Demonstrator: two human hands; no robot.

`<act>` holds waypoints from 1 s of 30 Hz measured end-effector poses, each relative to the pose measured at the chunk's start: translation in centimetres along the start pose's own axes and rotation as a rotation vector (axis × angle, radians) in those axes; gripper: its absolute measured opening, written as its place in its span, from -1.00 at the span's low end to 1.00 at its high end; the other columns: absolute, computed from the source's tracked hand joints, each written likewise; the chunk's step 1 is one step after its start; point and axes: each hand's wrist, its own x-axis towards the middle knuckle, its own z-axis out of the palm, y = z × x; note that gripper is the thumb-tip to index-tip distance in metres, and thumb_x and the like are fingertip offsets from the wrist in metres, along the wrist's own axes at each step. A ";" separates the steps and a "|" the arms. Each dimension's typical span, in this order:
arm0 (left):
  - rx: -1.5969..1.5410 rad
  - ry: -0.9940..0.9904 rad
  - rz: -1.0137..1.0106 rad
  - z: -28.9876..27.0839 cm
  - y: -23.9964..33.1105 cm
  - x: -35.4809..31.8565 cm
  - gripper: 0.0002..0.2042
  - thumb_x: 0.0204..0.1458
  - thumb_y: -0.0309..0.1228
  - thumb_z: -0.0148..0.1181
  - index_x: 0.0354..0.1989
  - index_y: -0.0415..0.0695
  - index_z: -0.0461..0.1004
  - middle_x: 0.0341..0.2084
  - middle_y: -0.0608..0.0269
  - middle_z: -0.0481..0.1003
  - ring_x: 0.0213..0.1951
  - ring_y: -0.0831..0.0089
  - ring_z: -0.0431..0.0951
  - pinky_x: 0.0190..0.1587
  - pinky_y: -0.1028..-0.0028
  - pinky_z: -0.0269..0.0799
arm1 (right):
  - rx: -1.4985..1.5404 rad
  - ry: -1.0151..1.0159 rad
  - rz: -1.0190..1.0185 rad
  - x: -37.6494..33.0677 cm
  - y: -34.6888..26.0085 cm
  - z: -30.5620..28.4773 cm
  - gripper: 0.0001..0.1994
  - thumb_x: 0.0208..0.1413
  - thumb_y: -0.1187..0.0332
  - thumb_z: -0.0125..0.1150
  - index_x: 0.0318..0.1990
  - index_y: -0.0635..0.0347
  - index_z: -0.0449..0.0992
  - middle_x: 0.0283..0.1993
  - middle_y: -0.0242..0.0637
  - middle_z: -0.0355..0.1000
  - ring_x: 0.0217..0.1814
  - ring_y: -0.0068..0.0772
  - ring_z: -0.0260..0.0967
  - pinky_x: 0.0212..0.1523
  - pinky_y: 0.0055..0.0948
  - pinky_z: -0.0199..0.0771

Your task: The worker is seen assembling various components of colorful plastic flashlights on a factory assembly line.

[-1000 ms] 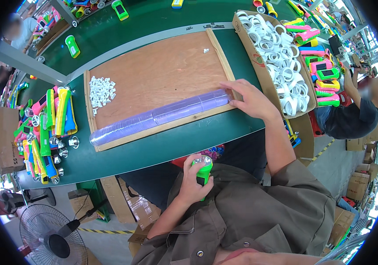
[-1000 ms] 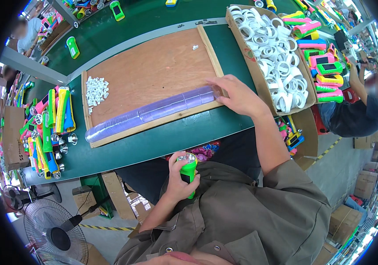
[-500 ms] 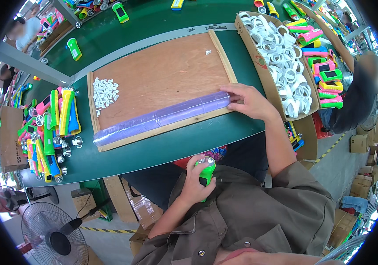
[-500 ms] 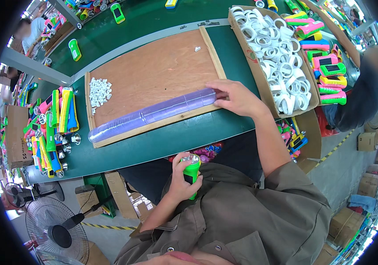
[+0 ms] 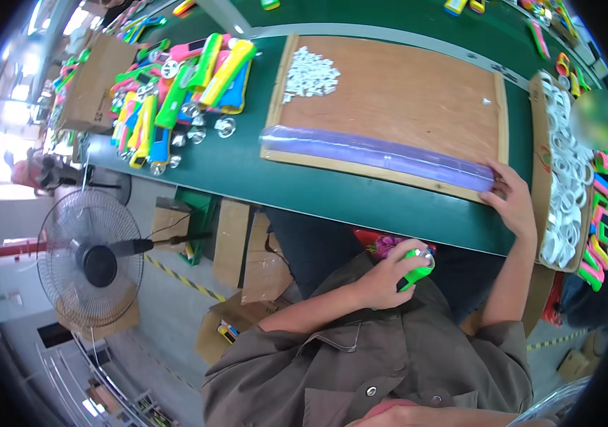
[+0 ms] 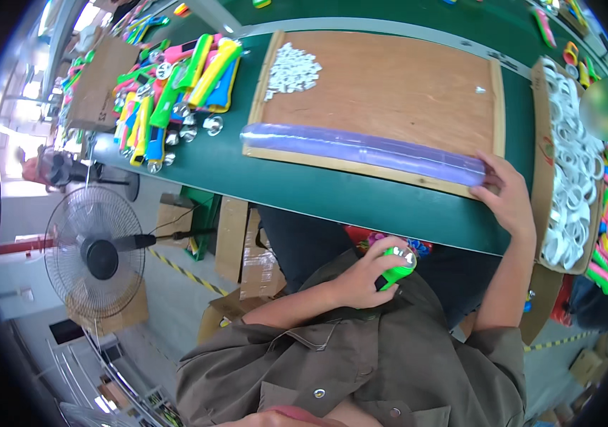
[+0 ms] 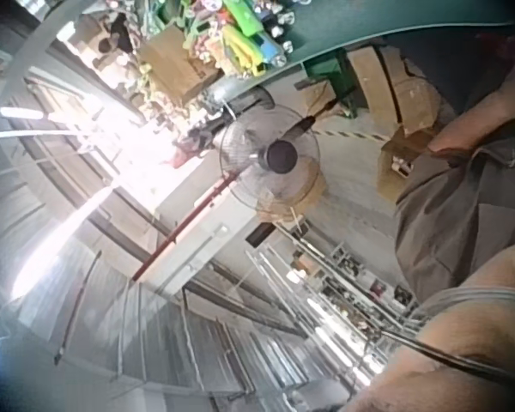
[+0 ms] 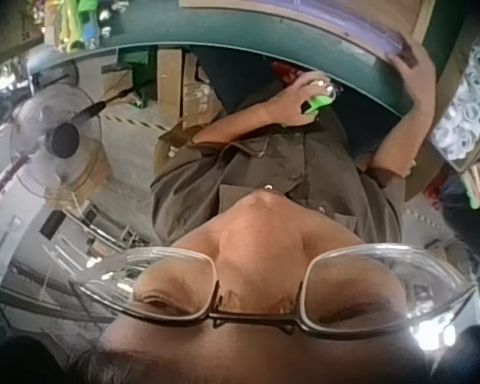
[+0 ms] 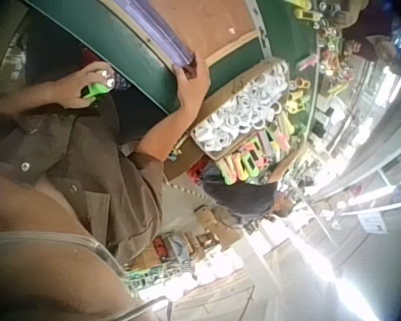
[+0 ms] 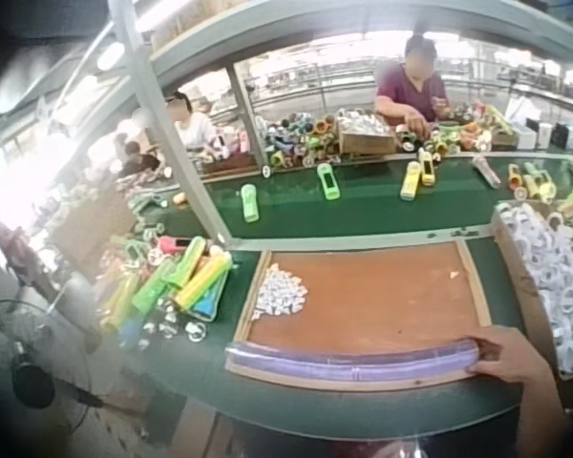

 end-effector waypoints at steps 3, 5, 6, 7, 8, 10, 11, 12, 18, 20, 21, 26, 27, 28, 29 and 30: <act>0.066 0.060 0.029 -0.2 -0.1 -0.7 -0.34 -0.15 -0.63 0.29 0.18 0.01 0.20 0.18 -0.03 0.16 0.24 -0.07 0.25 0.22 0.14 0.27 | 0.055 0.018 -0.021 0.7 -0.3 0.6 -0.39 -0.15 0.70 0.27 0.19 0.32 0.41 0.10 -0.17 0.40 0.04 -0.31 0.44 0.08 -0.39 0.50; 0.065 0.059 0.019 -0.5 0.0 -0.8 -0.32 -0.16 -0.63 0.30 0.19 0.01 0.20 0.18 -0.04 0.14 0.24 -0.06 0.26 0.22 0.14 0.28 | 0.057 0.017 -0.013 0.8 0.1 0.5 -0.38 -0.16 0.70 0.28 0.19 0.31 0.41 0.09 -0.17 0.41 0.06 -0.31 0.43 0.10 -0.38 0.48; 0.067 0.055 0.025 -0.5 -0.1 -0.7 -0.32 -0.16 -0.63 0.30 0.20 0.01 0.19 0.18 -0.04 0.14 0.23 -0.06 0.26 0.21 0.15 0.28 | 0.047 0.024 -0.007 0.6 0.3 0.2 -0.38 -0.16 0.70 0.28 0.19 0.31 0.41 0.09 -0.17 0.41 0.06 -0.31 0.43 0.10 -0.38 0.48; 0.068 0.048 0.032 -0.6 -0.1 -0.7 -0.32 -0.16 -0.63 0.30 0.20 0.01 0.19 0.18 -0.04 0.14 0.23 -0.06 0.27 0.21 0.15 0.28 | 0.072 0.020 0.016 0.4 0.6 0.0 -0.37 -0.16 0.70 0.29 0.20 0.29 0.41 0.10 -0.18 0.42 0.07 -0.34 0.42 0.08 -0.41 0.48; 0.050 0.054 0.041 -0.5 -0.1 -0.6 -0.33 -0.17 -0.62 0.30 0.19 0.01 0.21 0.17 -0.04 0.17 0.21 -0.06 0.28 0.20 0.15 0.29 | 0.096 0.020 0.043 0.1 0.8 -0.3 -0.37 -0.15 0.69 0.30 0.20 0.28 0.41 0.11 -0.18 0.42 0.08 -0.36 0.41 0.07 -0.44 0.48; 0.036 0.023 0.026 -0.7 0.0 -0.4 -0.35 -0.17 -0.62 0.28 0.18 0.00 0.23 0.17 -0.04 0.16 0.23 -0.07 0.26 0.22 0.15 0.28 | -0.017 0.016 0.006 -0.1 1.0 -0.4 -0.39 -0.13 0.62 0.33 0.20 0.25 0.42 0.12 -0.18 0.42 0.10 -0.36 0.41 0.07 -0.43 0.47; 0.036 0.000 0.005 -0.9 0.2 -0.3 -0.37 -0.17 -0.61 0.26 0.17 -0.01 0.25 0.18 -0.03 0.16 0.24 -0.08 0.24 0.24 0.15 0.27 | -0.120 -0.002 -0.036 -0.2 0.8 -0.6 -0.41 -0.11 0.55 0.36 0.19 0.23 0.43 0.13 -0.18 0.43 0.12 -0.35 0.40 0.07 -0.41 0.46; 0.060 0.035 0.029 -1.0 0.1 -0.3 -0.38 -0.17 -0.59 0.27 0.16 -0.03 0.26 0.16 -0.06 0.19 0.22 -0.10 0.27 0.22 0.14 0.29 | -0.231 0.004 -0.165 0.2 -0.2 -0.3 -0.43 -0.07 0.46 0.37 0.19 0.22 0.43 0.14 -0.16 0.42 0.12 -0.32 0.40 0.08 -0.39 0.44; 0.113 0.037 0.020 -0.9 -0.7 -0.6 -0.32 -0.22 -0.62 0.34 0.14 0.00 0.20 0.14 -0.09 0.20 0.16 -0.08 0.31 0.18 0.10 0.30 | -0.454 0.190 -0.275 1.3 -0.8 5.2 -0.37 -0.01 0.14 0.39 0.18 0.26 0.37 0.20 -0.05 0.36 0.25 -0.04 0.30 0.24 -0.22 0.30; 0.101 0.008 0.027 -0.9 -0.5 -0.3 -0.32 -0.22 -0.62 0.34 0.14 0.01 0.20 0.14 -0.09 0.19 0.17 -0.08 0.31 0.18 0.10 0.30 | -0.436 0.268 -0.187 1.0 -1.1 6.1 -0.31 -0.05 0.16 0.44 0.22 0.26 0.35 0.28 -0.05 0.30 0.33 -0.01 0.24 0.34 -0.19 0.21; 0.103 -0.006 0.023 -0.9 -0.5 -0.3 -0.31 -0.22 -0.62 0.34 0.14 0.01 0.19 0.15 -0.08 0.19 0.17 -0.08 0.31 0.18 0.09 0.30 | -0.439 0.272 -0.184 0.8 -1.4 6.1 -0.31 -0.05 0.16 0.44 0.22 0.26 0.35 0.28 -0.05 0.30 0.33 -0.01 0.24 0.34 -0.19 0.21; 0.102 0.005 0.025 -1.1 -0.8 -0.3 -0.32 -0.22 -0.62 0.34 0.14 0.02 0.20 0.14 -0.08 0.19 0.17 -0.08 0.30 0.18 0.09 0.30 | -0.616 0.349 -0.388 0.6 -2.1 5.9 -0.32 -0.03 0.08 0.42 0.20 0.24 0.37 0.28 -0.04 0.29 0.28 -0.02 0.26 0.29 -0.18 0.25; 0.103 0.009 0.028 -1.2 -0.8 -0.3 -0.32 -0.23 -0.62 0.34 0.14 0.02 0.19 0.13 -0.07 0.20 0.17 -0.08 0.30 0.18 0.09 0.30 | -0.617 0.343 -0.392 0.8 -1.9 5.9 -0.32 -0.03 0.08 0.42 0.20 0.24 0.37 0.28 -0.04 0.29 0.28 -0.02 0.26 0.29 -0.18 0.25; 0.102 0.014 0.026 -1.2 -0.9 -0.4 -0.32 -0.23 -0.62 0.34 0.14 0.02 0.19 0.13 -0.07 0.20 0.17 -0.08 0.30 0.18 0.09 0.30 | -0.586 0.299 -0.358 1.0 -1.6 5.9 -0.32 -0.06 0.09 0.43 0.21 0.22 0.37 0.28 -0.06 0.29 0.28 -0.03 0.27 0.29 -0.18 0.25; 0.099 0.019 0.030 -1.3 -0.9 -0.4 -0.32 -0.22 -0.62 0.34 0.14 0.01 0.20 0.13 -0.07 0.20 0.17 -0.08 0.30 0.18 0.09 0.30 | -0.555 0.254 -0.323 1.1 -1.4 5.8 -0.31 -0.08 0.11 0.45 0.21 0.21 0.38 0.29 -0.07 0.28 0.28 -0.04 0.27 0.29 -0.19 0.25; 0.097 0.023 0.035 -1.3 -1.0 -0.5 -0.32 -0.22 -0.62 0.34 0.14 0.01 0.20 0.13 -0.07 0.20 0.17 -0.08 0.30 0.18 0.09 0.30 | -0.557 0.248 -0.325 1.1 -1.4 5.7 -0.31 -0.08 0.11 0.45 0.21 0.21 0.38 0.29 -0.07 0.28 0.28 -0.04 0.27 0.29 -0.19 0.25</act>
